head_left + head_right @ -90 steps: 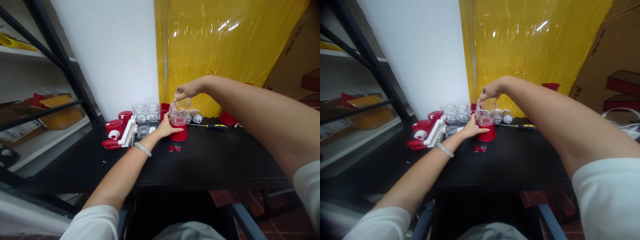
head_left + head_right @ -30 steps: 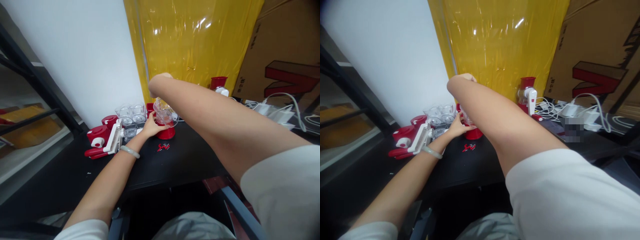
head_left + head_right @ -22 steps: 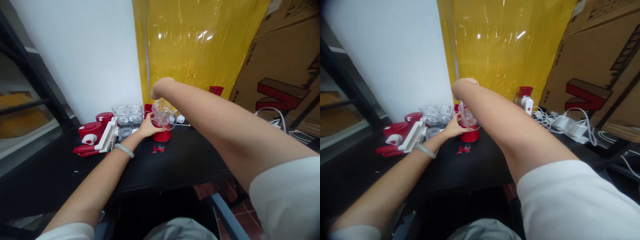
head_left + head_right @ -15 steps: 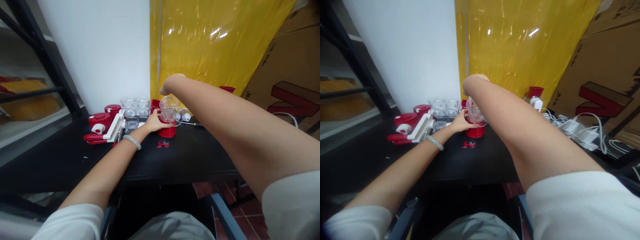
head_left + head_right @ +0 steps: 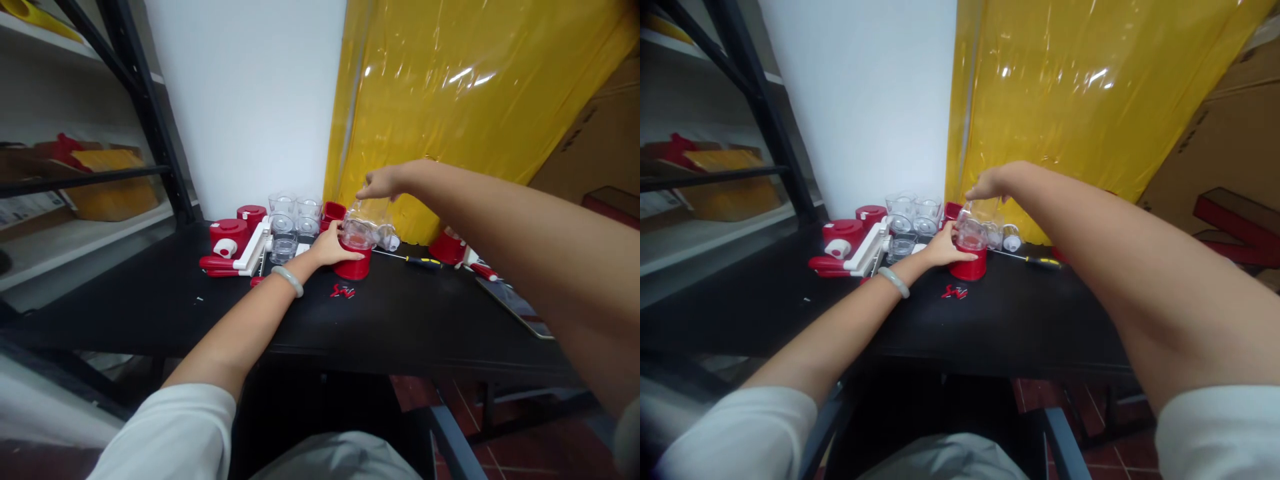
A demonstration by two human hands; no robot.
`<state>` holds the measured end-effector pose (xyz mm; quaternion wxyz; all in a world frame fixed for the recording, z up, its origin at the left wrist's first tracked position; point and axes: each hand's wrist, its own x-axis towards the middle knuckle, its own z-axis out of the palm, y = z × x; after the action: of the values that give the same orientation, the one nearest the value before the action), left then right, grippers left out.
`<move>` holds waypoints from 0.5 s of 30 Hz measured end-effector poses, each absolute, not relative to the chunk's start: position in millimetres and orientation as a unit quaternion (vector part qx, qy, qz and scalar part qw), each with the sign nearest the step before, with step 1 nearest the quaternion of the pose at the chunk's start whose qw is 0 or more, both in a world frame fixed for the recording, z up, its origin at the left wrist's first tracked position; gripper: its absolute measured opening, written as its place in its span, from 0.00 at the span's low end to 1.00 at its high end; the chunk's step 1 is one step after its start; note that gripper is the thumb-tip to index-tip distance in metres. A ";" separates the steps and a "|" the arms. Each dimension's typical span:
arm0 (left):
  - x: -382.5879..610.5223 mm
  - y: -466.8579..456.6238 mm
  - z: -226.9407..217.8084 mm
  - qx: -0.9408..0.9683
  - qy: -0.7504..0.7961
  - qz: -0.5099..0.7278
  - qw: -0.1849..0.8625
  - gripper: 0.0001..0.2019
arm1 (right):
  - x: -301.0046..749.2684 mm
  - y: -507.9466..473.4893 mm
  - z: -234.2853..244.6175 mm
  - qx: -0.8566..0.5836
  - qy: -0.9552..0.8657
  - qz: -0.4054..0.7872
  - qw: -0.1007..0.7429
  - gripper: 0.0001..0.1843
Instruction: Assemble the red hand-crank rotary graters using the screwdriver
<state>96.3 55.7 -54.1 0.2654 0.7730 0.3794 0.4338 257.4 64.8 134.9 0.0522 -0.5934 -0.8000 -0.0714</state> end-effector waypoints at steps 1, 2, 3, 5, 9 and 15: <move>95.9 55.9 -54.4 0.773 0.378 0.434 0.266 0.50 | 261.7 62.7 134.3 -0.607 -0.792 -0.045 0.047 0.35; 95.6 55.8 -54.6 0.775 0.376 0.432 0.268 0.49 | 265.9 60.9 133.6 -0.610 -0.791 -0.019 0.050 0.35; 95.3 55.3 -54.6 0.777 0.372 0.430 0.270 0.49 | 269.8 59.2 132.7 -0.599 -0.799 0.003 0.064 0.34; 94.8 53.4 -54.6 0.781 0.369 0.426 0.269 0.49 | 277.2 56.1 130.1 -0.546 -0.829 0.023 0.113 0.32; 93.7 45.8 -53.9 0.787 0.376 0.420 0.253 0.49 | 294.8 47.1 121.3 -0.497 -0.846 0.052 0.186 0.31; 87.5 34.0 -46.5 0.817 0.354 0.406 0.207 0.54 | 359.8 13.1 92.0 -0.492 -0.800 0.019 0.343 0.28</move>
<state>87.5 34.0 -46.5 0.2067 0.8167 0.3543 0.4058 359.8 13.1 92.0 0.3431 -0.4921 -0.7999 0.0190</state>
